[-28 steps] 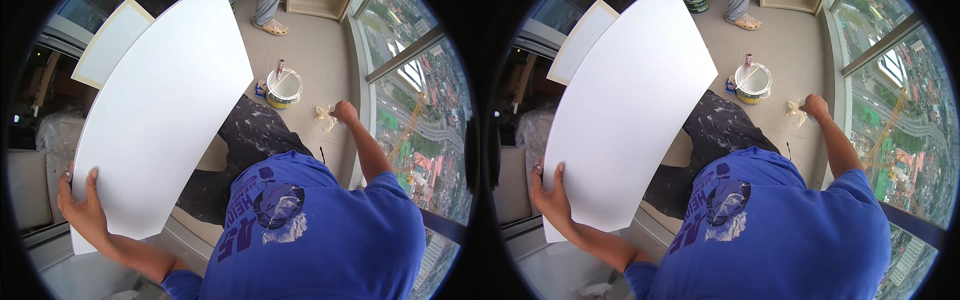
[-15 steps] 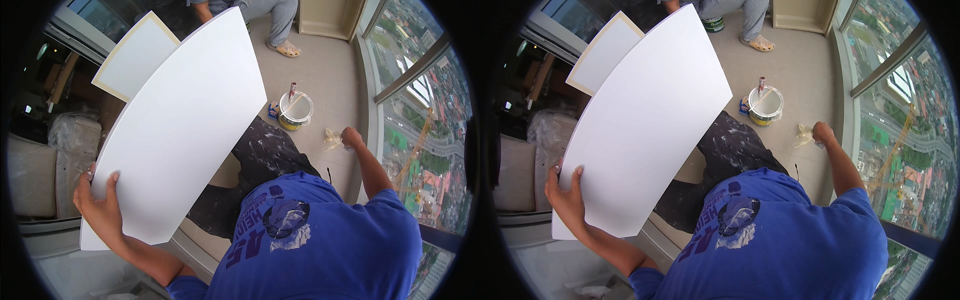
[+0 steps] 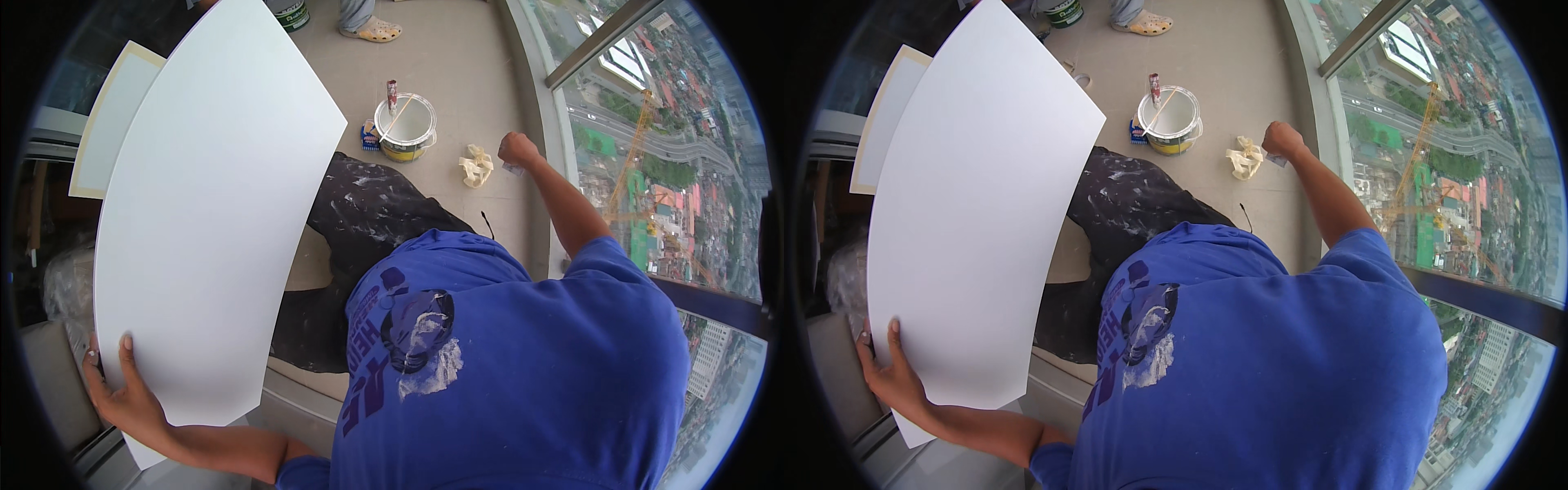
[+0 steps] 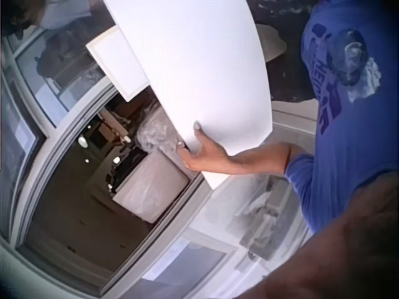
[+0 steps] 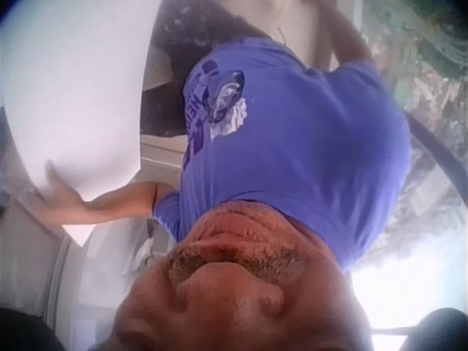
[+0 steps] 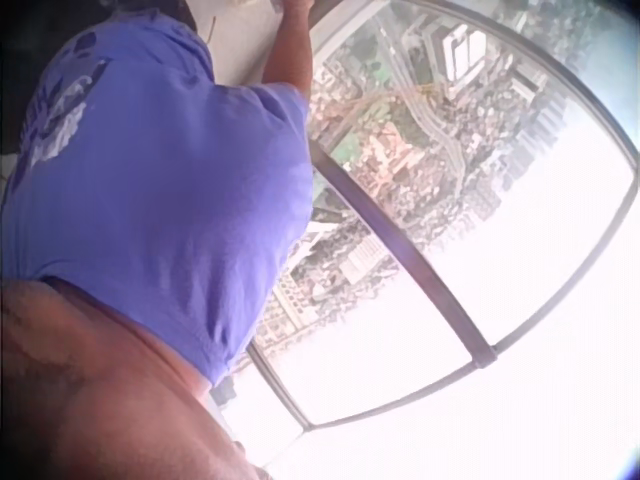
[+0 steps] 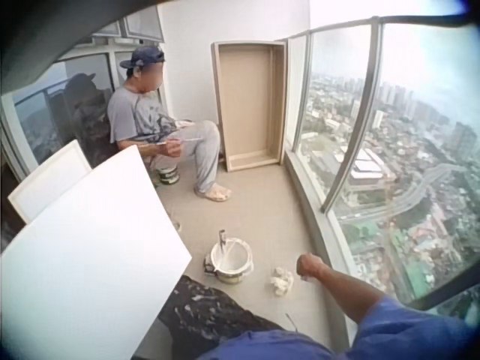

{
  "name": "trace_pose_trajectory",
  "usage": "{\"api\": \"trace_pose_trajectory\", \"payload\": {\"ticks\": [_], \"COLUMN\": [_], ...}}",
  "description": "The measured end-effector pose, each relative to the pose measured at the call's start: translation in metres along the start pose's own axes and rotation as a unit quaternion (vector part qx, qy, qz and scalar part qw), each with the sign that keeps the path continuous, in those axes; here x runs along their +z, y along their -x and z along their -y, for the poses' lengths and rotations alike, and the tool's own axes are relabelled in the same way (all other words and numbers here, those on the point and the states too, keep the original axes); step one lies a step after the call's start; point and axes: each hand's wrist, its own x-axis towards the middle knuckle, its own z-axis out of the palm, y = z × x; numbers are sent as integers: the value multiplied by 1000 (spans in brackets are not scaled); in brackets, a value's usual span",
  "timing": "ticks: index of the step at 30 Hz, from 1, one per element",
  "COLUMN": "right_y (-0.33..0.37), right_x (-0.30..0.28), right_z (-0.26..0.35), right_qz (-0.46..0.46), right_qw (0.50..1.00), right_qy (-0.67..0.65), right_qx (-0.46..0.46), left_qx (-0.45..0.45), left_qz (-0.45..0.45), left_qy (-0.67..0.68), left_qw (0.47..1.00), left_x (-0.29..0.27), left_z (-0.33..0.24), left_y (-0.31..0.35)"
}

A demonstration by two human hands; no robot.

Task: The person sands the edges and surface of a white furniture panel using a small piece of sandpaper by hand. The person rotates and turns the panel to reach different sides while sitting on a balcony floor.

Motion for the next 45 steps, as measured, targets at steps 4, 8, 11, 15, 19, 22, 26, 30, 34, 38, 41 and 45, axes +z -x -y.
{"api": "trace_pose_trajectory", "payload": {"ticks": [4, 8, 11, 15, 19, 22, 26, 30, 34, 38, 41, 45], "right_y": [20, 52, 71, 95, 106, 97, 95, 141, 126, 94, 83, 92], "right_x": [-9, -5, 4, -24, -35, -60, -115, -197, -246, -253, -238, -233], "right_z": [40, 109, 155, 162, 152, 174, 243, 328, 371, 371, 367, 374], "right_qz": [69, 210, 266, 365, 345, 229, -137, -331, -455, -458, -483, -438], "right_qw": [908, 750, 719, 737, 789, 824, 803, 669, 575, 555, 529, 525], "right_qy": [-410, -627, -643, -544, -465, -464, -492, -495, -533, -576, -567, -604], "right_qx": [61, -10, 11, -167, -203, -230, -307, -446, -422, -388, -407, -410], "left_qx": [-9, -33, -52, -63, -62, -75, -71, -54, -34, -27, -36, -43], "left_qz": [3, 2, 8, -8, -17, -17, 1, -5, -5, -4, -4, -5], "left_qy": [-11, -50, -35, -66, -72, -69, -39, -15, -23, -10, 1, -3], "left_qw": [1000, 998, 998, 996, 995, 995, 997, 998, 999, 1000, 999, 999], "left_x": [0, 0, 1, 1, 2, 0, 7, 5, -2, 5, 6, -1], "left_z": [0, -3, -8, -12, -14, -13, -13, -13, -15, -22, -20, -18], "left_y": [-1, -1, -3, 4, 7, 9, 5, 4, 2, 1, 2, 4]}}
